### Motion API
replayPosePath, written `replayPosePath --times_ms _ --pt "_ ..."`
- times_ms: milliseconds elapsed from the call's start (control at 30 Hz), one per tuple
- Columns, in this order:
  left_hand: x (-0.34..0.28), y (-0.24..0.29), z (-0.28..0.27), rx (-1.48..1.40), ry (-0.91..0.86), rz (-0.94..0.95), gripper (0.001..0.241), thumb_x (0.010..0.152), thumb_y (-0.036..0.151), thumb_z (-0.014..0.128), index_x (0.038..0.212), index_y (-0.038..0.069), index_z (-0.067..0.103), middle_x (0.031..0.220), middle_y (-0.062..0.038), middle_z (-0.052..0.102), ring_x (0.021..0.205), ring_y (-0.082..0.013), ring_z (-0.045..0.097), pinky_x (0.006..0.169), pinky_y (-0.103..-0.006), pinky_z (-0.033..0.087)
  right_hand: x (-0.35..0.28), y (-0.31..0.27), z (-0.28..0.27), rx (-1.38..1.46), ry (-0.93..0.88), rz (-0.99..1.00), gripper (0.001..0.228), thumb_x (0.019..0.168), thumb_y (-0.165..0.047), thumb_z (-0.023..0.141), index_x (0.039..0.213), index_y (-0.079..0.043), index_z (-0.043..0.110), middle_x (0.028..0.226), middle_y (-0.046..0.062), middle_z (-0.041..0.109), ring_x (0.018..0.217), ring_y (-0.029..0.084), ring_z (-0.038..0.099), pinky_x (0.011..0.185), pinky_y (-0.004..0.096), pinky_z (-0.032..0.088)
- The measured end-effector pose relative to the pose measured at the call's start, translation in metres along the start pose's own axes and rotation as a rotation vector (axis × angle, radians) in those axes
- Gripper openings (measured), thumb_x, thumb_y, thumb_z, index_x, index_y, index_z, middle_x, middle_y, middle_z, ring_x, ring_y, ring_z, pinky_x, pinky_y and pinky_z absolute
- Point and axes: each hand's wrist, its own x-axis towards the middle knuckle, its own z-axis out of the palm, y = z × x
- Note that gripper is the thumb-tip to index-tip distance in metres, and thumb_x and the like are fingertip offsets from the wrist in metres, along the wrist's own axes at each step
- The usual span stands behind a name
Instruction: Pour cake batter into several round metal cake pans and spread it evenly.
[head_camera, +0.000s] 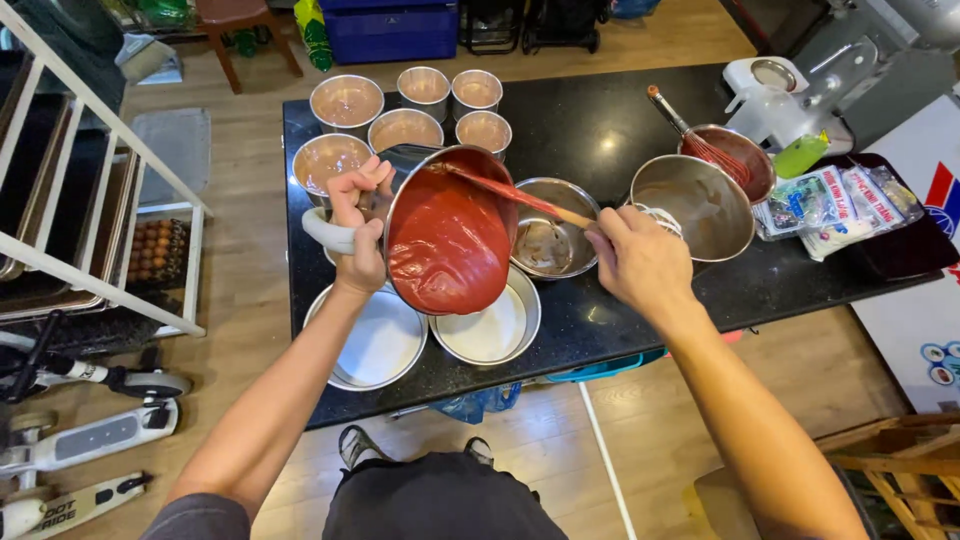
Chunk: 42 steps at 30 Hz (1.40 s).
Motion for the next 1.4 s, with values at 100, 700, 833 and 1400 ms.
replayPosePath --times_ms 100,700,833,1400 --pt "-0.002 -0.004 0.001 -0.002 -0.044 -0.004 0.047 0.084 0.005 0.039 0.131 0.001 0.033 0.158 -0.030 0.034 0.150 -0.0333 0.039 0.134 -0.0512 0.028 -0.005 0.003 0.005 0.059 0.051 -0.022 0.013 0.094 -0.023 0.070 0.091 -0.013 0.062 0.083 0.008 0.061 0.072 0.032 0.065 0.057 0.045 0.051" --pt "0.010 -0.004 0.005 0.105 -0.104 0.034 0.047 0.088 0.006 0.039 0.134 0.001 0.034 0.157 -0.029 0.038 0.153 -0.0318 0.040 0.132 -0.0473 0.030 -0.014 0.013 0.015 0.074 -0.055 0.099 0.019 0.097 -0.026 0.070 0.093 -0.011 0.061 0.084 0.008 0.067 0.067 0.034 0.066 0.054 0.047 0.051" --pt "0.010 -0.005 0.007 0.068 -0.093 0.007 0.045 0.088 0.005 0.039 0.133 0.002 0.034 0.158 -0.028 0.038 0.153 -0.0315 0.038 0.137 -0.0491 0.029 -0.016 0.015 0.020 0.070 -0.014 0.098 0.019 0.099 -0.025 0.070 0.094 -0.010 0.061 0.084 0.009 0.067 0.069 0.035 0.067 0.057 0.046 0.051" --pt "0.000 -0.016 0.016 0.165 -0.032 0.020 0.046 0.087 0.006 0.040 0.133 0.002 0.035 0.157 -0.028 0.040 0.148 -0.0322 0.044 0.134 -0.0493 0.032 -0.060 0.022 0.027 0.194 -0.160 0.162 0.021 0.092 -0.028 0.071 0.087 -0.010 0.060 0.080 0.009 0.068 0.069 0.036 0.067 0.056 0.048 0.051"
